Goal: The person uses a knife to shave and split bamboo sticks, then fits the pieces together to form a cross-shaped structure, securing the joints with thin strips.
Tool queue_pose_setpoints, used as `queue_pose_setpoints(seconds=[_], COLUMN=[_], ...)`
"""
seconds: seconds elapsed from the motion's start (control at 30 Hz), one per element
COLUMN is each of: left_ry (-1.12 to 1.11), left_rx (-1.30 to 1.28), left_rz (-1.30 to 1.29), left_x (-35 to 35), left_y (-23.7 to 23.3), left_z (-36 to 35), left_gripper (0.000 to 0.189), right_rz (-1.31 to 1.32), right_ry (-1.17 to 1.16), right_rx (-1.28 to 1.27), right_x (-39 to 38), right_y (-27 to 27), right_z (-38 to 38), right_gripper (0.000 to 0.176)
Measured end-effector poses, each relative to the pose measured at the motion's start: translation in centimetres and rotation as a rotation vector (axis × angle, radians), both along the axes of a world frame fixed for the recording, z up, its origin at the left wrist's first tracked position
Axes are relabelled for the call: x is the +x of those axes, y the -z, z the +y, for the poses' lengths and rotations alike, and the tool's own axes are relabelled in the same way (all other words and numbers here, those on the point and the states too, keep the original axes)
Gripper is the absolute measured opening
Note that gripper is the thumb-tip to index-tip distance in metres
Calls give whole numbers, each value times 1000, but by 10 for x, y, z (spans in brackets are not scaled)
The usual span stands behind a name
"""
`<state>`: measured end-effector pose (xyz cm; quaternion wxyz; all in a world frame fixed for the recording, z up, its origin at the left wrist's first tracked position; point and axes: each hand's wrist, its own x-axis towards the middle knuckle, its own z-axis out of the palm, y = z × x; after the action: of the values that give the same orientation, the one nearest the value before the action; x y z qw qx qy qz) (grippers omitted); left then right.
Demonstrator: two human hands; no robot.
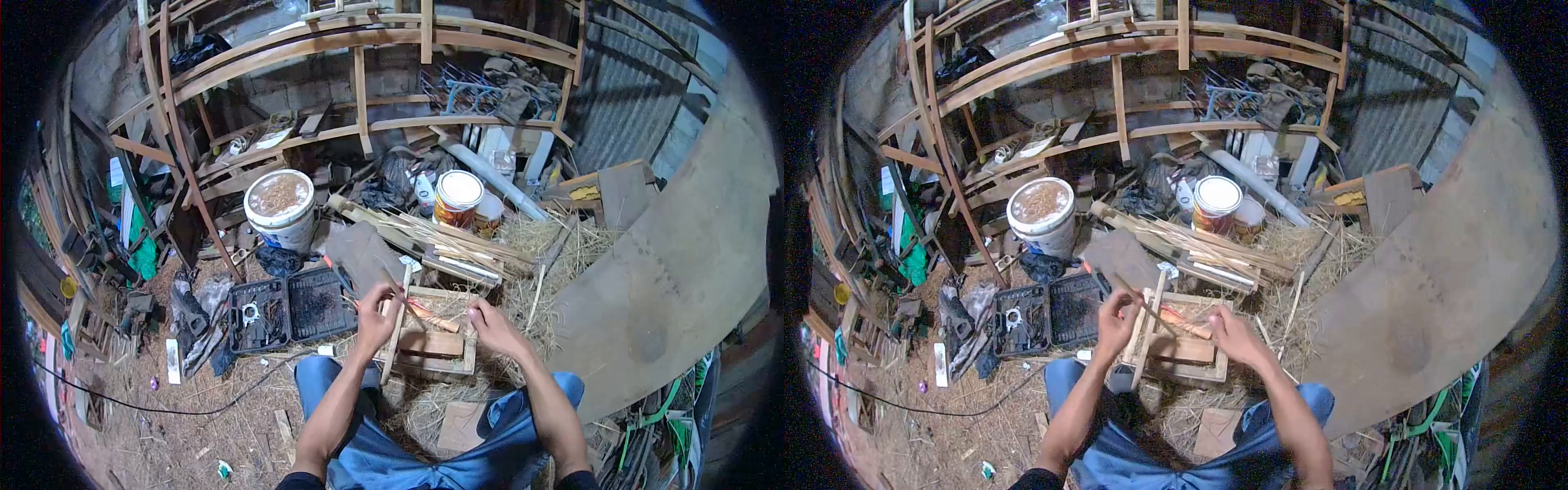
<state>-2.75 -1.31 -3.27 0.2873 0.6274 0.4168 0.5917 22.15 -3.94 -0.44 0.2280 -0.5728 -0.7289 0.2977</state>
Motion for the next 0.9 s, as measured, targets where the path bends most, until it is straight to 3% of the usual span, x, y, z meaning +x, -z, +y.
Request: queue_pose_setpoints(seconds=[0.03, 0.1, 0.2, 0.37, 0.5, 0.57, 0.67, 0.7, 0.73, 0.77, 0.9], left_ry=[-9, -8, -7, 57, 51, 65, -7, 17, 28, 47, 58], left_rx=[10, 123, 48, 33, 153, 158, 221, 142, 40, -2, 19], left_rz=[75, 63, -192, -272, -145, -129, 199, 224, 67, -44, 123], left_x=[3, 10, 17, 21, 24, 25, 27, 29, 30, 30, 26], left_y=[-3, -3, -38, -78, -102, -94, -48, -20, -1, 6, -8], left_z=[-4, -2, -15, -11, -20, -19, -4, -1, 0, 4, 4], left_gripper=[17, 16, 15, 16, 24, 20, 11, 11, 12, 14, 14], right_rz=[2, 116, 157, 130, 77, 45, 27, 6, -8, 3, 67], right_ry=[-6, 64, 116, 279, 327, 319, 277, 257, 252, 244, 204], right_rx=[-2, 227, 234, 427, 293, 281, 308, 334, 318, 330, 326], right_x=[-1, -11, -16, 1, 7, 6, 5, 5, 5, 4, 0], right_y=[3, 0, -11, 10, -6, -4, -3, 1, 4, 3, 10], right_z=[1, -5, -3, 11, 5, 2, -1, -1, 0, 0, 1], right_gripper=[33, 34, 26, 14, 14, 15, 16, 17, 18, 18, 18])
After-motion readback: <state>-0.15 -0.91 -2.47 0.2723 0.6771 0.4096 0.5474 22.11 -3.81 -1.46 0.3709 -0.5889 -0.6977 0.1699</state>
